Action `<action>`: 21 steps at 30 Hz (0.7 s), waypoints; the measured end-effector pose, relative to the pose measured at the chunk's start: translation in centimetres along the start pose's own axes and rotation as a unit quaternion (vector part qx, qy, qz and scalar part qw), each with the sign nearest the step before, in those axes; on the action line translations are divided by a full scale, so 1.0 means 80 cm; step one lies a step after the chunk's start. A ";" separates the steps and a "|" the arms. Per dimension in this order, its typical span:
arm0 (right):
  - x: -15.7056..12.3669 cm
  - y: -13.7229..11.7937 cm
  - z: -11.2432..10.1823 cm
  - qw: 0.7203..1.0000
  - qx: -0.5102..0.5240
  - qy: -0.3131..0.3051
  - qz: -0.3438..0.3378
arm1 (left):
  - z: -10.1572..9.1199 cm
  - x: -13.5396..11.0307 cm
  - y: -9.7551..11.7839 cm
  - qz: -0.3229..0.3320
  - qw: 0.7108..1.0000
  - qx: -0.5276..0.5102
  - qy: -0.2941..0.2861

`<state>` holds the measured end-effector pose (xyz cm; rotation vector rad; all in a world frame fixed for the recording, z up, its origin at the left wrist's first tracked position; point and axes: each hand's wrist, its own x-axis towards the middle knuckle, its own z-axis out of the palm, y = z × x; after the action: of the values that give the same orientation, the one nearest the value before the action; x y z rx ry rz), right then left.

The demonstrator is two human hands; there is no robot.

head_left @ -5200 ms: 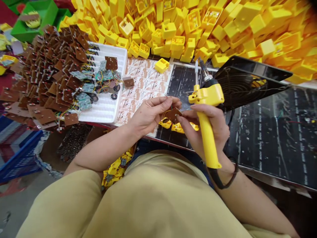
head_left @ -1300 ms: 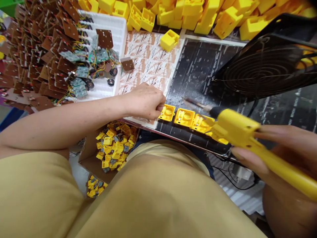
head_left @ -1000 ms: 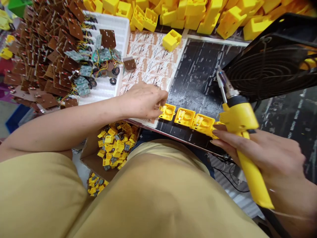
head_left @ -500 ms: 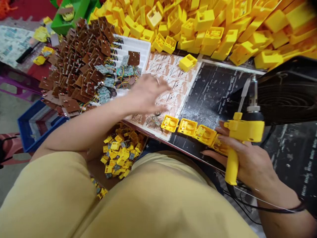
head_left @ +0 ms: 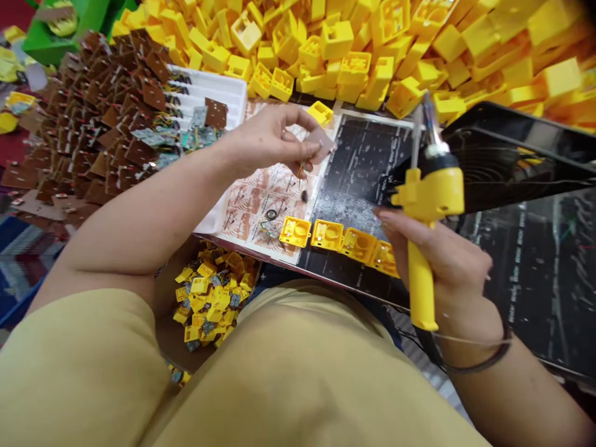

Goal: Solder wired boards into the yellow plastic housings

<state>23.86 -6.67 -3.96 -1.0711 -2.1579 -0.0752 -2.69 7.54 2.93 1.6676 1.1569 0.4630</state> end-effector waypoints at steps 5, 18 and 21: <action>0.033 -0.004 0.021 0.999 0.026 0.046 -0.009 | 0.055 0.017 -0.009 0.032 0.986 0.003 -0.164; 0.033 -0.031 0.009 0.978 0.092 0.133 0.129 | 0.069 -0.038 -0.020 0.155 0.981 0.051 -0.105; 0.034 -0.036 0.011 0.979 0.108 0.118 0.129 | 0.086 -0.042 -0.008 0.155 0.986 0.048 -0.042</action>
<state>20.18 -6.44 -2.21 -1.1419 -1.7577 0.1436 0.60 1.10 0.23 1.9439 0.8710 0.5318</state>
